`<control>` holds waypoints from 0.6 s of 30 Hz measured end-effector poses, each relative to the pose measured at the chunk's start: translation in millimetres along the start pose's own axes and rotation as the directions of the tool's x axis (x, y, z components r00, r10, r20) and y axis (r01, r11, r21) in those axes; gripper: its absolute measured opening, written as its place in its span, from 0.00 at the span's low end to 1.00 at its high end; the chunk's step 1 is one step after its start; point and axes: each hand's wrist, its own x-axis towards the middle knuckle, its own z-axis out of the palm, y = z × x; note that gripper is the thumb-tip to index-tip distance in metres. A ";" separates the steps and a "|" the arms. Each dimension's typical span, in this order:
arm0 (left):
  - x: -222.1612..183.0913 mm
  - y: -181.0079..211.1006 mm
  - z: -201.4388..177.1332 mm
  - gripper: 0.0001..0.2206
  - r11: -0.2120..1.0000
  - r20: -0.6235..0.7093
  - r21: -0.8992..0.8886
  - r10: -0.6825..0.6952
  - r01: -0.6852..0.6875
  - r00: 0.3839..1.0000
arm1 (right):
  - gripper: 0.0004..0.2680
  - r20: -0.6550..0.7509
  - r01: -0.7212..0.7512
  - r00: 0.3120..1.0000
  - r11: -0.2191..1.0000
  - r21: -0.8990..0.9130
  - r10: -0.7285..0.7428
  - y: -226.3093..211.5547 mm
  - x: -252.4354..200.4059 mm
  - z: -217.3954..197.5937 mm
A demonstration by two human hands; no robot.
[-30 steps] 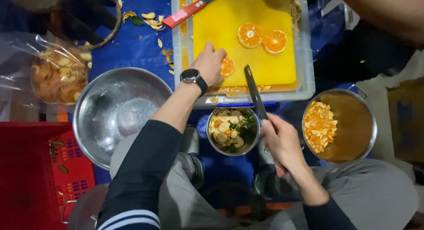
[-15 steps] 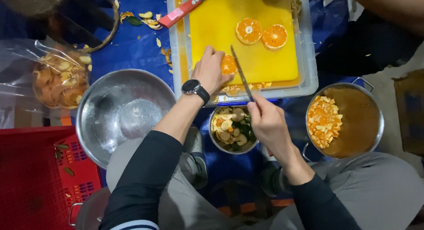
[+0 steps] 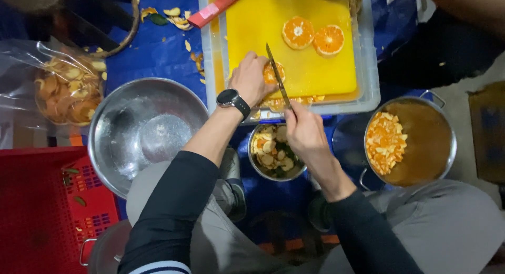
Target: Slicing oranges into thin rounds on a yellow cutting board and transferring the slices into a metal bowl.
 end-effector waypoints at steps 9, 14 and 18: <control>5.0 -15.6 3.8 0.29 0.997 -0.003 0.041 -0.068 0.068 0.998 | 0.13 -0.037 0.021 0.999 0.998 -0.059 -0.023 -28.1 -44.3 -29.1; 2.6 -10.6 -0.7 0.26 0.997 0.003 0.055 -0.062 0.062 0.998 | 0.12 -0.013 0.015 1.000 0.998 -0.059 -0.015 -26.3 -42.5 -18.1; 1.6 -9.4 -2.8 0.24 0.999 0.006 0.025 -0.048 0.048 0.999 | 0.13 0.064 -0.109 0.991 0.987 -0.117 0.117 -35.0 -33.9 -18.3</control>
